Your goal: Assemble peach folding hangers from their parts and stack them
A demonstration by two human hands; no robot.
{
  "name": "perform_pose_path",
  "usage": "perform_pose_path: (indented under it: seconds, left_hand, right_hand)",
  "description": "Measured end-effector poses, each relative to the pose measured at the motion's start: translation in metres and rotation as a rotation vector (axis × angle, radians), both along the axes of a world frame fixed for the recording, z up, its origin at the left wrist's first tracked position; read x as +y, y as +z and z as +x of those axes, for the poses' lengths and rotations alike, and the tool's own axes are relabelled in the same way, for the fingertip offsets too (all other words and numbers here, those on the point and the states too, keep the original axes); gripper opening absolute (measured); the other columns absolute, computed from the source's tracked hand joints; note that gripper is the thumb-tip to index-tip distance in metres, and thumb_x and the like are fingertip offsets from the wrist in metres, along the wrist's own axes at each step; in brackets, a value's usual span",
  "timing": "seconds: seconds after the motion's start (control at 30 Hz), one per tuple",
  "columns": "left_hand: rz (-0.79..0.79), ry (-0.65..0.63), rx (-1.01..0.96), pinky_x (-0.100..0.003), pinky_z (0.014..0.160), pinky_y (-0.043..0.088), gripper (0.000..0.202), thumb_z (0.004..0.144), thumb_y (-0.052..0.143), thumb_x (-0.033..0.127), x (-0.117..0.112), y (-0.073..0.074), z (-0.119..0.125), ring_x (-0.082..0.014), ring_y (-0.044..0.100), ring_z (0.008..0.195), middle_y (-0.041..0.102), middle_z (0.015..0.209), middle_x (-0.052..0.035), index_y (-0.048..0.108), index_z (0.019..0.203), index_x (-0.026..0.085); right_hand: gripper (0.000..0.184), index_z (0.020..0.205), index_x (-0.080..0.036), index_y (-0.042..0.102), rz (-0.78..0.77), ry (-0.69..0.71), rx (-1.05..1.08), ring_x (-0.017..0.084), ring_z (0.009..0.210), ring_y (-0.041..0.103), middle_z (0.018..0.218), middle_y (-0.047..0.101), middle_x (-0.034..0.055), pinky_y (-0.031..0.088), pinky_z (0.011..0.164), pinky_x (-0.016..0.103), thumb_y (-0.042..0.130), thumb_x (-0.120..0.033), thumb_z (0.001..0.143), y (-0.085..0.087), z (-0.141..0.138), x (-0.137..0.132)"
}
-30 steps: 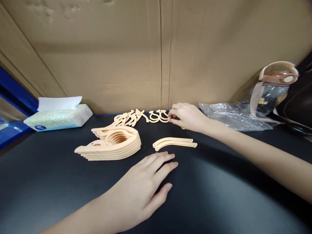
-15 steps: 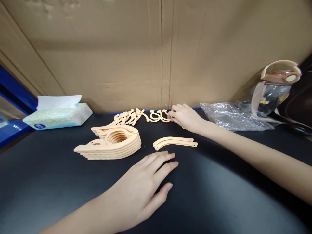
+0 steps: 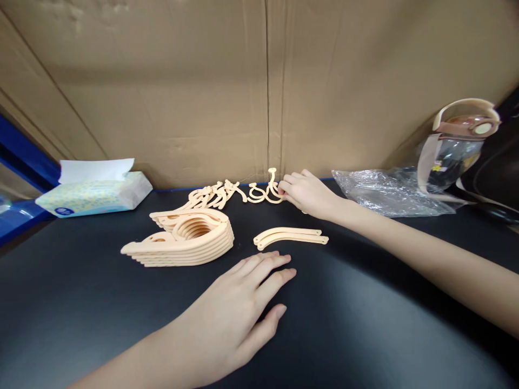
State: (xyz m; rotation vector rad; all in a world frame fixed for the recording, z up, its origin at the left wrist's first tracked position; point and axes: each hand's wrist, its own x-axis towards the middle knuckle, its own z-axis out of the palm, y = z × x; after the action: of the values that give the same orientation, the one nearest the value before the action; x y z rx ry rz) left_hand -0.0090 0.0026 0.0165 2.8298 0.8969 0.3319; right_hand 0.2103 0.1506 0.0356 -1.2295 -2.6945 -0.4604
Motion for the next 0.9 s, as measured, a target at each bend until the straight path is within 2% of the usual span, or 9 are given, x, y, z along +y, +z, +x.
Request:
perform_pose_path:
  seconds: [0.17, 0.27, 0.33, 0.4, 0.47, 0.57, 0.7, 0.8, 0.9]
  left_hand:
    - [0.035, 0.002, -0.05, -0.042, 0.109, 0.048, 0.04, 0.1, 0.046, 0.021, -0.001, -0.002, -0.001, -0.026, 0.053, 0.135, 0.059, 0.144, -0.0105, 0.053, 0.139, 0.018]
    - [0.093, -0.032, -0.16, -0.035, 0.102, 0.048, 0.032, 0.1, 0.047, 0.017, -0.004, -0.003, -0.001, -0.0219, 0.061, 0.12, 0.068, 0.126, -0.0072, 0.058, 0.13, 0.018]
    - [0.155, -0.072, -0.245, -0.033, 0.091, 0.047, 0.026, 0.1, 0.046, 0.013, -0.005, -0.003, 0.0, -0.0191, 0.064, 0.103, 0.071, 0.109, -0.0043, 0.061, 0.121, 0.017]
    - [0.229, -0.074, -0.307, -0.033, 0.08, 0.042, 0.021, 0.099, 0.046, 0.01, -0.006, -0.003, 0.0, -0.0175, 0.061, 0.088, 0.07, 0.096, -0.0019, 0.062, 0.112, 0.017]
    - [0.286, 0.0, -0.336, -0.034, 0.074, 0.037, 0.018, 0.099, 0.047, 0.009, -0.005, -0.001, 0.0, -0.0172, 0.056, 0.082, 0.068, 0.088, 0.0002, 0.062, 0.104, 0.018]
    - [0.291, 0.149, -0.355, -0.032, 0.07, 0.035, 0.015, 0.099, 0.047, 0.011, -0.003, 0.001, -0.001, -0.0162, 0.051, 0.075, 0.061, 0.079, 0.0025, 0.058, 0.094, 0.021]
    - [0.264, 0.25, -0.404, -0.025, 0.063, 0.038, 0.007, 0.097, 0.049, 0.015, -0.001, -0.001, -0.004, -0.0118, 0.052, 0.069, 0.054, 0.076, 0.0049, 0.053, 0.098, 0.021]
    - [0.236, 0.25, -0.373, -0.023, 0.068, 0.041, 0.015, 0.098, 0.047, 0.016, 0.001, -0.004, -0.004, -0.0115, 0.059, 0.078, 0.061, 0.088, 0.0034, 0.056, 0.11, 0.021]
    - [0.207, 0.215, -0.317, -0.025, 0.07, 0.041, 0.022, 0.102, 0.043, 0.017, 0.002, -0.007, -0.004, -0.0133, 0.061, 0.083, 0.064, 0.092, 0.003, 0.06, 0.112, 0.025]
  right_hand:
    - [0.022, 0.103, -0.009, 0.065, -0.028, 0.002, 0.011, 0.024, 0.094, 0.059, 0.102, 0.07, 0.0147, 0.029, 0.078, 0.033, 0.044, -0.013, 0.101, 0.018, -0.004, -0.01]
    - [0.018, 0.086, -0.014, 0.066, -0.114, 0.037, 0.0, 0.017, 0.079, 0.058, 0.088, 0.07, 0.0063, 0.03, 0.073, 0.03, 0.05, -0.008, 0.093, 0.034, -0.007, -0.026]
    - [0.015, 0.075, -0.018, 0.064, -0.197, 0.061, -0.019, 0.013, 0.061, 0.051, 0.07, 0.064, -0.0013, 0.029, 0.062, 0.028, 0.056, -0.008, 0.084, 0.045, -0.007, -0.039]
    - [0.015, 0.07, -0.019, 0.062, -0.402, 0.113, -0.024, 0.01, 0.051, 0.043, 0.057, 0.056, -0.006, 0.025, 0.053, 0.027, 0.056, -0.008, 0.079, 0.056, -0.006, -0.054]
    - [0.014, 0.067, -0.019, 0.06, -0.617, 0.202, 0.005, 0.008, 0.048, 0.039, 0.054, 0.051, -0.0079, 0.024, 0.049, 0.026, 0.057, -0.009, 0.076, 0.066, -0.006, -0.068]
    - [0.012, 0.071, -0.018, 0.063, -0.881, 0.357, 0.052, 0.005, 0.053, 0.045, 0.061, 0.056, -0.0094, 0.031, 0.051, 0.02, 0.06, -0.008, 0.076, 0.076, -0.008, -0.088]
    - [0.013, 0.07, -0.018, 0.062, -1.197, 0.366, -0.078, 0.005, 0.053, 0.048, 0.06, 0.053, -0.01, 0.034, 0.049, 0.016, 0.068, -0.012, 0.08, 0.075, -0.017, -0.105]
    - [0.021, 0.063, -0.019, 0.057, -1.203, 0.332, -0.101, 0.004, 0.048, 0.046, 0.053, 0.049, -0.0119, 0.034, 0.048, 0.019, 0.071, -0.014, 0.078, 0.065, -0.023, -0.113]
    - [0.032, 0.054, -0.018, 0.048, -1.097, 0.363, -0.062, 0.006, 0.045, 0.036, 0.045, 0.038, -0.0105, 0.03, 0.048, 0.024, 0.067, -0.019, 0.079, 0.053, -0.028, -0.116]
